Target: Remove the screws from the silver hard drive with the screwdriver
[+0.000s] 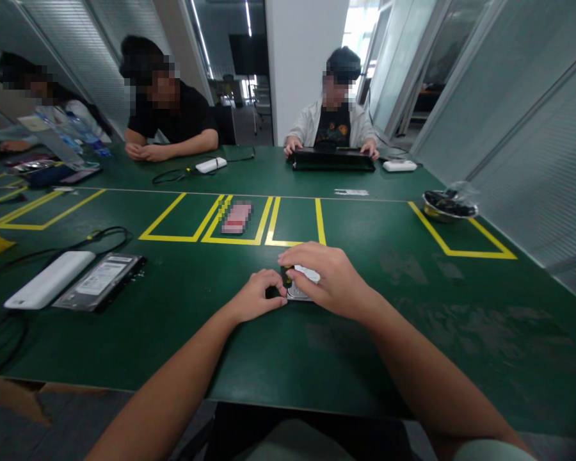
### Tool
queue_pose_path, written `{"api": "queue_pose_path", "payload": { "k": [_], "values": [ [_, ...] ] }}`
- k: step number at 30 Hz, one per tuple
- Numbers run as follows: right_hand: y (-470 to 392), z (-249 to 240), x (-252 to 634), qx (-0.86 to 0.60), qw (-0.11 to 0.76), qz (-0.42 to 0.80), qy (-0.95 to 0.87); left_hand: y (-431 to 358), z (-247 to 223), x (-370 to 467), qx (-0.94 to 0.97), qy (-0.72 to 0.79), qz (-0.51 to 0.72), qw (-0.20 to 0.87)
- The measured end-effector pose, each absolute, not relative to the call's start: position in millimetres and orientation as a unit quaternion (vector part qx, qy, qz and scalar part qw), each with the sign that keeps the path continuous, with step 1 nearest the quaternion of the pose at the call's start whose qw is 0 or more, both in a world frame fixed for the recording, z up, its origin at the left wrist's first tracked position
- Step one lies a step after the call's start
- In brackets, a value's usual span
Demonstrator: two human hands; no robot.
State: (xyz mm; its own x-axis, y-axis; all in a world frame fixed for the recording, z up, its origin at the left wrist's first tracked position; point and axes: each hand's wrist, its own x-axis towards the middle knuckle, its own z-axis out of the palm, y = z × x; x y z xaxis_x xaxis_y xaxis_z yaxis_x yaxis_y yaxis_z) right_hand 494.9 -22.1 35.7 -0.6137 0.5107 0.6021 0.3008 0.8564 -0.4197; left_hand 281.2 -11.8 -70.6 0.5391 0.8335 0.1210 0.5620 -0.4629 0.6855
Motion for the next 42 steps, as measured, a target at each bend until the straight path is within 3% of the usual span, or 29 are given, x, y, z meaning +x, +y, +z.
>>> {"api": "queue_pose_path", "payload": {
  "k": [42],
  "values": [
    [-19.0,30.1,491.9,-0.264,0.411,0.129,-0.863,-11.5,-73.7,279.6,0.826,0.416,0.228,0.304]
  ]
}}
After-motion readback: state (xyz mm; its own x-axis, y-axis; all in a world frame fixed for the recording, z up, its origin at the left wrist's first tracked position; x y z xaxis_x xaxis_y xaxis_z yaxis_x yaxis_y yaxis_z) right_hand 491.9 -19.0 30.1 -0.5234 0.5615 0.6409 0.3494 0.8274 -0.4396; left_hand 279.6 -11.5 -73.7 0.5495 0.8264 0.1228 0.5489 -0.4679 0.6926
